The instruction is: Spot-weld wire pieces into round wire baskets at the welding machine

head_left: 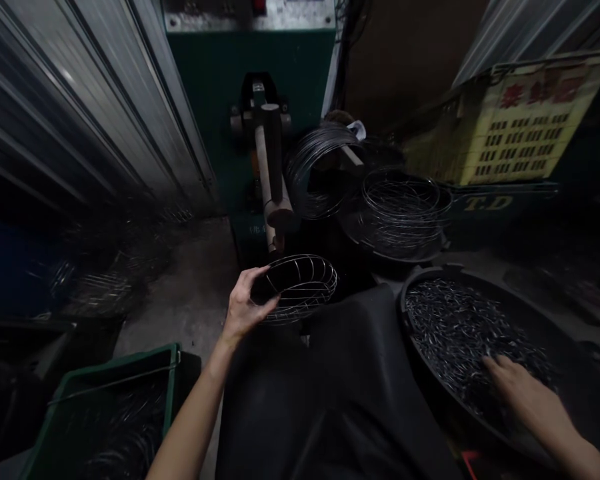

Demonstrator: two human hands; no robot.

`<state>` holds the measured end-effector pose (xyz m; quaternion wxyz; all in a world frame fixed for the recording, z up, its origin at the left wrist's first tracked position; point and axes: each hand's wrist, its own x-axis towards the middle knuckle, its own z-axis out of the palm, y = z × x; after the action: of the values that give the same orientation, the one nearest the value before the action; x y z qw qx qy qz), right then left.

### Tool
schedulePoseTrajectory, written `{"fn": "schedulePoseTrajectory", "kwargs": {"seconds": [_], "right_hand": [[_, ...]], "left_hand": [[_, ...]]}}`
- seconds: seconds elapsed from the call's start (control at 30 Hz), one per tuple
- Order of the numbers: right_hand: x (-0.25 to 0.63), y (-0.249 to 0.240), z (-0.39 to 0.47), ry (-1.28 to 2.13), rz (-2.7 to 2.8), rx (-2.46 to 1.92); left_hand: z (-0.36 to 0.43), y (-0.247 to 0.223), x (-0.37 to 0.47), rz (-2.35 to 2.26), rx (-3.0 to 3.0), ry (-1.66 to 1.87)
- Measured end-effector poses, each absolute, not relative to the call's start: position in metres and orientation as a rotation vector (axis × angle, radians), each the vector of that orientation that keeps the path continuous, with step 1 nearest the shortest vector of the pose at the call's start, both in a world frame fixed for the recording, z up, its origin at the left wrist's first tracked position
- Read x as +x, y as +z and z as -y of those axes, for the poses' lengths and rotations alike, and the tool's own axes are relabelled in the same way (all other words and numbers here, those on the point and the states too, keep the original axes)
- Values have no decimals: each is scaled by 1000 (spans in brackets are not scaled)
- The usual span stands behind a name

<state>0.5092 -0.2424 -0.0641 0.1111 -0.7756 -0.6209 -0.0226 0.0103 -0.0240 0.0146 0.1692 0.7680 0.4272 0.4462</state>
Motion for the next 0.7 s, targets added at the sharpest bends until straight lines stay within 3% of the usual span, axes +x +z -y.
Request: {"fn": "schedulePoseTrajectory", "kwargs": {"seconds": [0.17, 0.3, 0.43, 0.53, 0.7], "right_hand": [[462, -16, 197, 320, 1522, -2395], [366, 48, 148, 856, 1513, -1895], [288, 82, 100, 1120, 1806, -1464], [258, 81, 72, 900, 2058, -1330], [236, 69, 51, 82, 2659, -1268]], "left_hand": [[22, 18, 14, -1195, 2222, 1233], [22, 20, 23, -1171, 2260, 1142], [24, 22, 28, -1159, 2323, 1029], [27, 24, 26, -1130, 2346, 988], [30, 27, 18, -1109, 2340, 970]]}}
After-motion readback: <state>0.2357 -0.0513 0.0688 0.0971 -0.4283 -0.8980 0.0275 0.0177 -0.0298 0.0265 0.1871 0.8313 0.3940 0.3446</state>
